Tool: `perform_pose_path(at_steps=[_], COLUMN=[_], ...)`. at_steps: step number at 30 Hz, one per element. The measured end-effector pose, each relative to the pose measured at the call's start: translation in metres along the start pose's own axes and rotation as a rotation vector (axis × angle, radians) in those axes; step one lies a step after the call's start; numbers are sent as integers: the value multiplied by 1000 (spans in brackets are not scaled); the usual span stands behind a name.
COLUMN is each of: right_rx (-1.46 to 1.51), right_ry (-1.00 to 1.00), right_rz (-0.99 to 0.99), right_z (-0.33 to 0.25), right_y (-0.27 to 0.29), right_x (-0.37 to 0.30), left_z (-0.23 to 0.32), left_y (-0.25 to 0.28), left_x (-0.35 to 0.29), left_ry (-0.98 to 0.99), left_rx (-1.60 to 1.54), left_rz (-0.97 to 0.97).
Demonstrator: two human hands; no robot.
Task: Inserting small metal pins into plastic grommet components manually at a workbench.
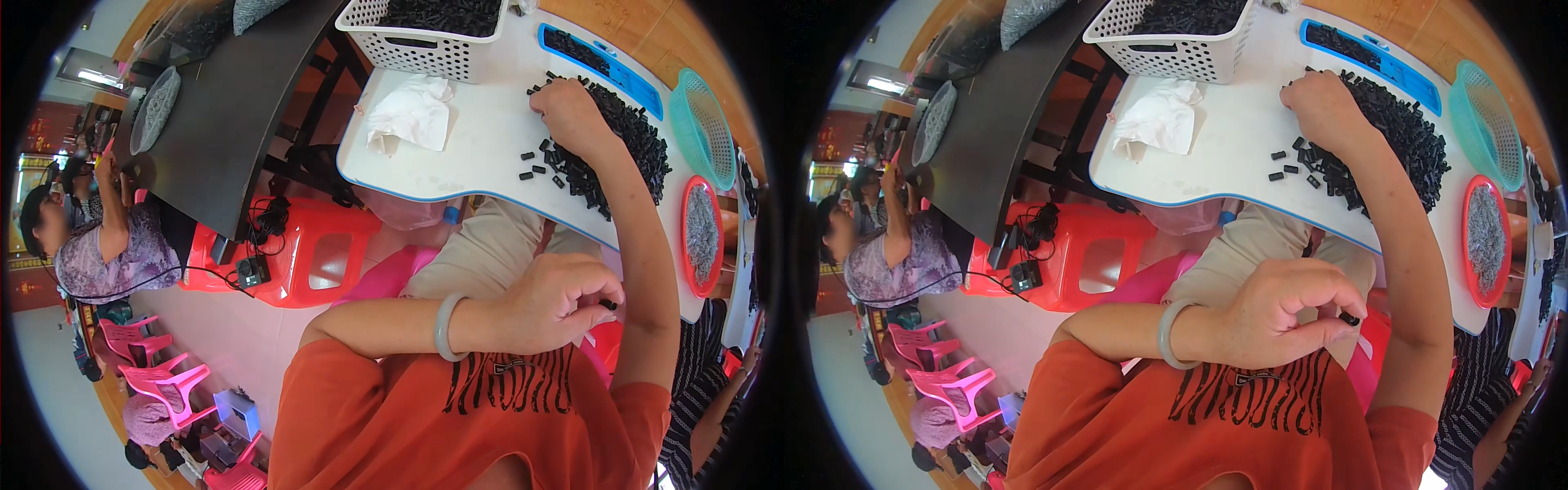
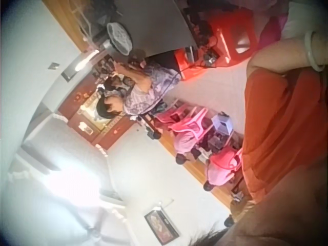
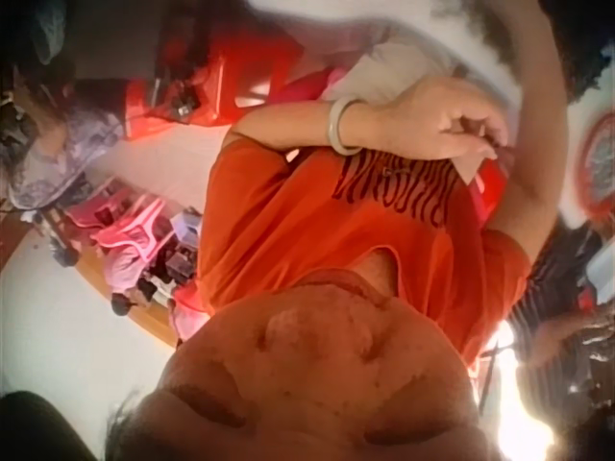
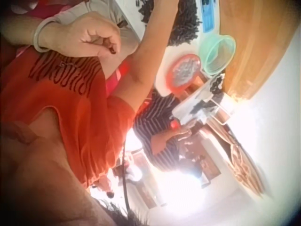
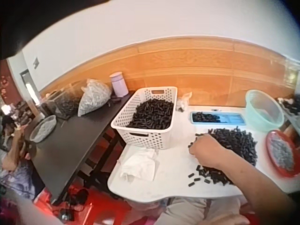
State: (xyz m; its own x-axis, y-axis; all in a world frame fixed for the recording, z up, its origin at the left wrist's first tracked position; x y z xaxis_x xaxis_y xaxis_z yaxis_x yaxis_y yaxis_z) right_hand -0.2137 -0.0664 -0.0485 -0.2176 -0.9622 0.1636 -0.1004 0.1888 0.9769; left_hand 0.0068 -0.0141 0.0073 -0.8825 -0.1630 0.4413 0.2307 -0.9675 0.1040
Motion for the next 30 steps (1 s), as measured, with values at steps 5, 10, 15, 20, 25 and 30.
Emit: perform_pose_path(at_steps=[5,10,15,20,25,30], right_rx=[102,1045,1906,1992,1926,1837], right_ry=[96,-183,-41,31,6,-4], right_rz=[155,354,455,491,558,654], right_z=[-13,-24,-40,-75,-91,-101], right_y=[17,63,74,82,86,94], right_x=[-10,-52,-97,-120,-135,-145], left_z=[-1,-7,-15,-13,-8,-2], left_y=[5,18,28,29,26,26], left_x=[2,7,10,12,11,9], left_ry=[33,186,304,288,274,324], left_rx=[-4,-312,-545,-554,-563,-561], left_rz=[-13,95,169,158,151,80])
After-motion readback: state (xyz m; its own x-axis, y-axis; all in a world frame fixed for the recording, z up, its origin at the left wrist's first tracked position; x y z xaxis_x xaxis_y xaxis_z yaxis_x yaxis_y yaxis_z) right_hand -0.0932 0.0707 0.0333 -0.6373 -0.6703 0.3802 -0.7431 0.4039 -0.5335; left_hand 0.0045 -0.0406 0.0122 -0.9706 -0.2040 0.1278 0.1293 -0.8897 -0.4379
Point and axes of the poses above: each hand's wrist, its own x-axis towards the middle knuckle, its own y-axis out of the back of the hand, z = x × y, the point moved 4 cm from there along x, towards the middle knuckle, and after that the axes turned 11 degrees about x, right-handed, at the moved point
